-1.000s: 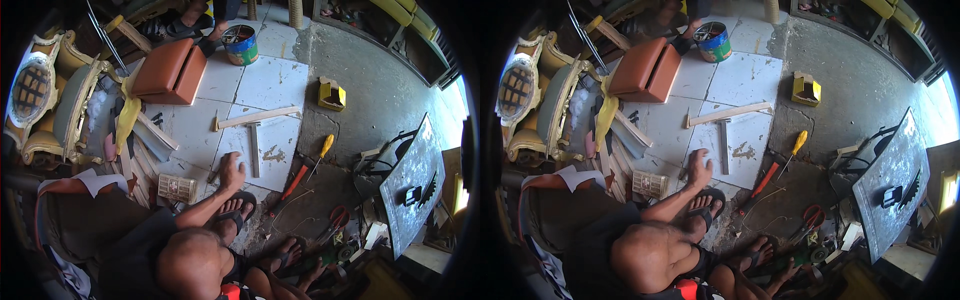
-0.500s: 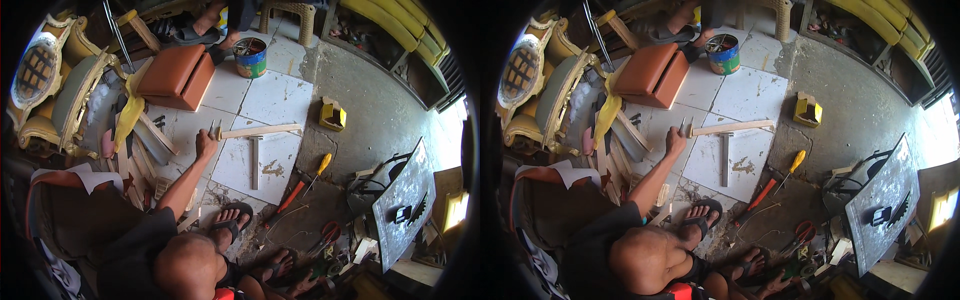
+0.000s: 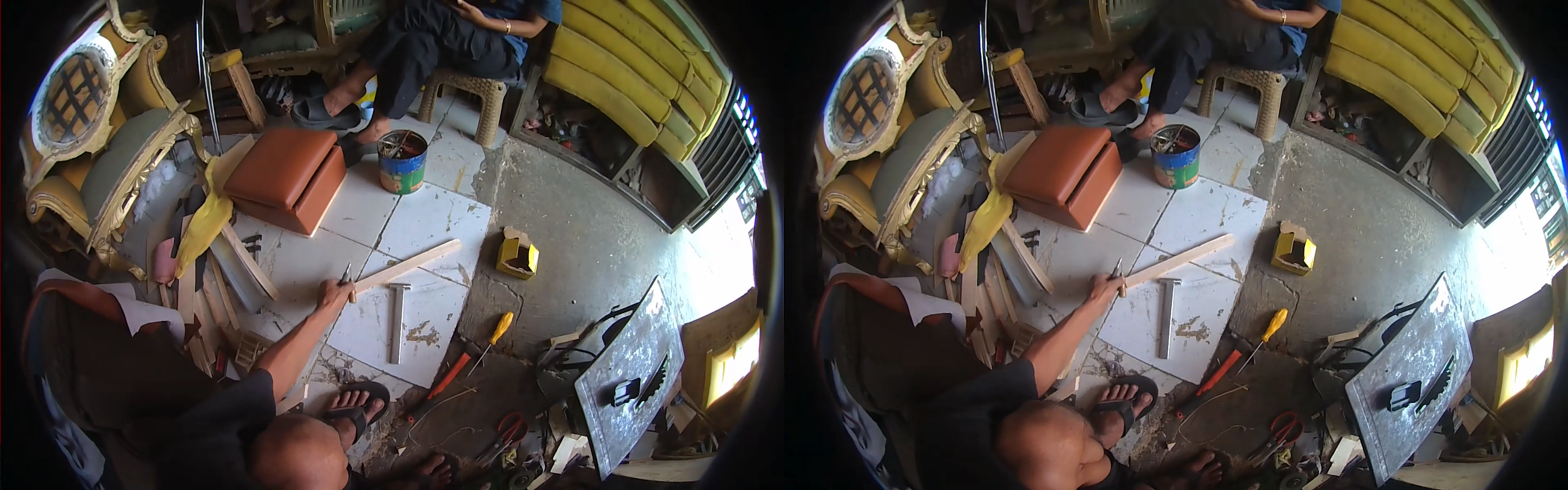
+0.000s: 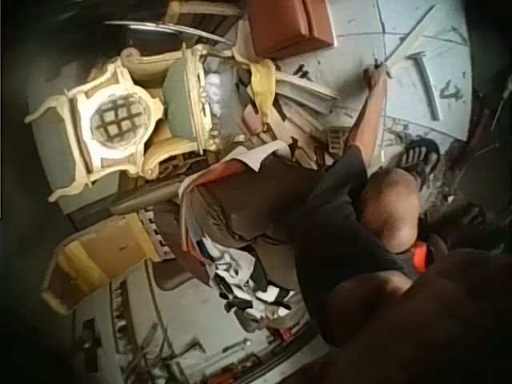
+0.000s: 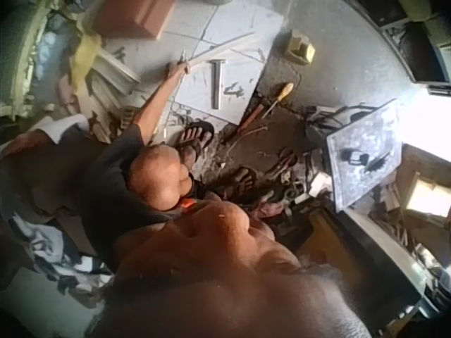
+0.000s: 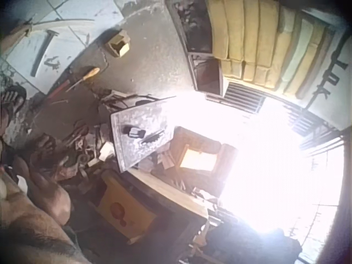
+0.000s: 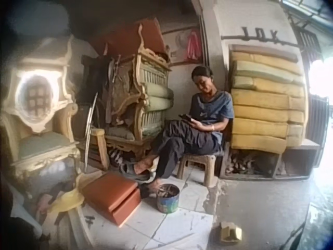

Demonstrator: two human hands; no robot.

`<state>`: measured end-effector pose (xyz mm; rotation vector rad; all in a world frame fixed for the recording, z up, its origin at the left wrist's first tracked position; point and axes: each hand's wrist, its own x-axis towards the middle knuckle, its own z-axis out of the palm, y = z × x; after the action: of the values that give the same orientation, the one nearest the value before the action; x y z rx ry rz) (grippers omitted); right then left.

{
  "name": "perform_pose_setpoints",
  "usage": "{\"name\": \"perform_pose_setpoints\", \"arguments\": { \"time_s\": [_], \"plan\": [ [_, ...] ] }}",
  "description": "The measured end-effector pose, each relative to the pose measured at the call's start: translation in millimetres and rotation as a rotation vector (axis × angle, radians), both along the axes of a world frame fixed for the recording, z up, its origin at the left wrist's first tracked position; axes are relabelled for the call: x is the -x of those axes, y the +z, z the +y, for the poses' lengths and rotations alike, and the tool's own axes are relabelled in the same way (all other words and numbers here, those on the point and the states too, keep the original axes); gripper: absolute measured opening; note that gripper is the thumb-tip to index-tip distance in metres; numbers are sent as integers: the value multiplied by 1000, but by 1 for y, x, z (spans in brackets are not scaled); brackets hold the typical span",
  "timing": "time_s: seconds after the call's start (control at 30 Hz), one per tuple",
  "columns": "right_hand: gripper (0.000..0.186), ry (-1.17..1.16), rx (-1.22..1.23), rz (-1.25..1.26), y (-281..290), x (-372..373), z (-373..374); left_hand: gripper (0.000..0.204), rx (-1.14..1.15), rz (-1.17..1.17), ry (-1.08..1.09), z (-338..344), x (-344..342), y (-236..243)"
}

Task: The person uses an angle grinder to sharpen the edge of a metal blade while holding the tool and the blade by hand.

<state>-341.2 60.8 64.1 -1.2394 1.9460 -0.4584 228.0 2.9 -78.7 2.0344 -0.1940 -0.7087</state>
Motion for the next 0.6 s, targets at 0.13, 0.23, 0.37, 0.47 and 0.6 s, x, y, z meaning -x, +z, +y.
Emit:
{"name": "perform_pose_setpoints", "arguments": {
  "time_s": [0.13,0.23,0.37,0.47,0.6],
  "plan": [
    [55,154,79,-193,44,-18,-39,24,287,470,-76,16,104,136],
    [36,445,164,-471,49,-80,-79,25,458,534,-196,3,169,197],
    [41,572,93,-586,89,-159,-113,24,629,539,-505,-10,244,244],
    [35,569,186,-435,91,-171,-113,21,714,652,-467,-19,254,249],
    [34,458,185,-581,84,-165,-107,23,680,603,-452,-26,258,265]
  ]
}}
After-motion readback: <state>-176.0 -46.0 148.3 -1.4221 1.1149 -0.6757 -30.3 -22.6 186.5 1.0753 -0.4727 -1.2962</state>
